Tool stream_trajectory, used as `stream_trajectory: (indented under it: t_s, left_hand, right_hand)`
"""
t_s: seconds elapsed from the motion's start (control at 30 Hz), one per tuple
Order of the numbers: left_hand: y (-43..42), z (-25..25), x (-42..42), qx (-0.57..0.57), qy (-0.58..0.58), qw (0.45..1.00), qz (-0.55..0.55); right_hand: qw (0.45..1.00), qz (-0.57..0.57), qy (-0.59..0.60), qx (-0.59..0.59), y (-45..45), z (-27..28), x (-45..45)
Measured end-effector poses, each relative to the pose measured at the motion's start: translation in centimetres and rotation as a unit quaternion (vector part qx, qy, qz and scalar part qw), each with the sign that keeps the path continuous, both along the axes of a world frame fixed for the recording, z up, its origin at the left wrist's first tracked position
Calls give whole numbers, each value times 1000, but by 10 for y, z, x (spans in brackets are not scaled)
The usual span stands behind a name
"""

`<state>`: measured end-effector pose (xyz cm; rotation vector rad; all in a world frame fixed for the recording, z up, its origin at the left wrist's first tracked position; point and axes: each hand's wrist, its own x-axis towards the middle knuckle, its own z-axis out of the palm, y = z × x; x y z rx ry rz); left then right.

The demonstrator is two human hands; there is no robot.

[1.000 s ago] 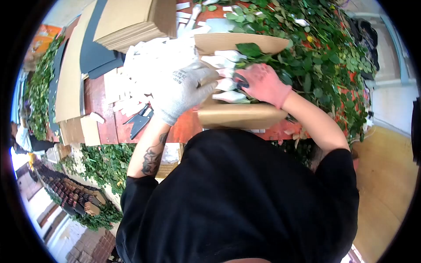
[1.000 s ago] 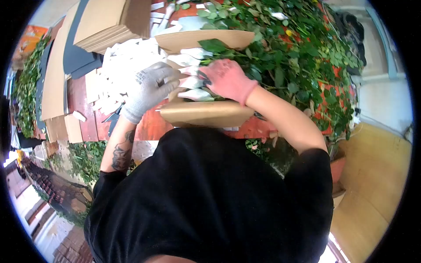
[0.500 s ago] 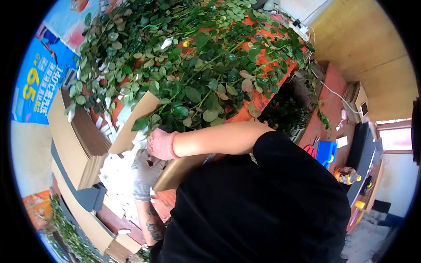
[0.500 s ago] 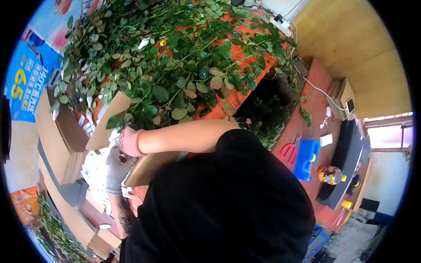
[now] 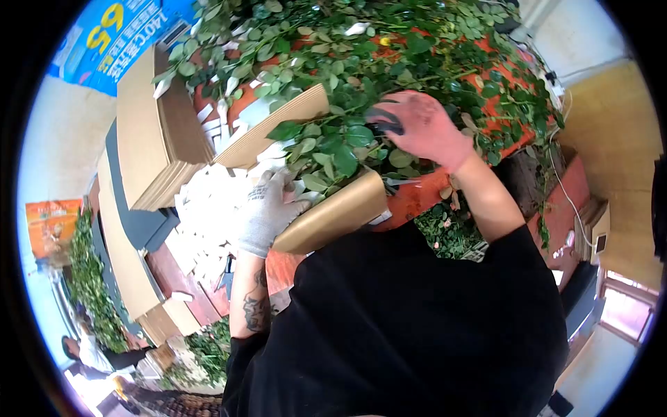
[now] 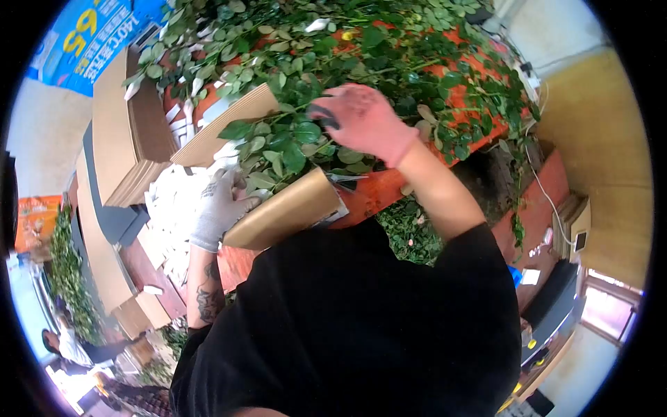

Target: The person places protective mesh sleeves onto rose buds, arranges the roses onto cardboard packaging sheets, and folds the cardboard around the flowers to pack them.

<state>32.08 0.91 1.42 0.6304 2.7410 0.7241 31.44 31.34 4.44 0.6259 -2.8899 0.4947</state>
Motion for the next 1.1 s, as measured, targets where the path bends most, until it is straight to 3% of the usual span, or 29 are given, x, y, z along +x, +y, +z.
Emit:
stream_trajectory:
  t_s: [0.1,0.23,0.3,0.4,0.47,0.57,0.6,0.63,0.67,0.7,0.77,0.83,0.87,0.9,0.97,1.03,1.1]
  left_hand:
    - [-1,-5,2,-2,2,1000,14]
    - [-1,-10,4,44,22,999,15]
    - [1,-9,3,56,-15,998,11]
    - [3,1,4,-1,-40,999,12]
    - [1,-1,4,-4,-51,998,20]
    - [4,1,5,19,-84,995,47]
    - [0,-5,3,-11,-88,995,42]
    - [1,-5,3,-11,-87,995,38]
    - [1,-5,5,-2,-59,998,29]
    - [1,-4,6,6,-30,999,19]
    - [3,2,5,-5,-42,999,16]
    - [6,3,4,-14,-51,998,17]
    - [6,1,4,-9,-31,999,11]
    - [5,1,6,-5,-10,1000,6]
    - [6,2,7,-2,-23,1000,16]
    - [4,2,10,-3,-39,999,35]
    - [3,-1,10,22,-1,999,35]
  right_hand:
    - [988,72,-106,85,15,-6,1]
    - [980,76,38,183,16,-71,13]
    - [949,66,-66,302,-5,-38,8]
    - [961,84,-111,240,-6,-32,2]
    - [974,83,26,209,-6,-39,6]
    - [985,58,105,126,-11,-14,18]
    - [988,61,37,140,-16,4,21]
    - [988,57,37,141,-15,-14,20]
    - [994,72,-30,-83,-13,-53,19]
    - [967,79,-85,-226,-10,-74,17]
    - [834,105,-173,-514,-3,-117,14]
    - [950,71,-100,-288,0,-88,14]
    - [982,53,-65,-167,-1,-71,15]
    - [998,35,-30,-45,-2,-56,16]
    - [979,2,42,200,-4,-42,15]
    - [979,22,122,160,5,-67,1]
    - [980,49,46,187,3,-67,-7]
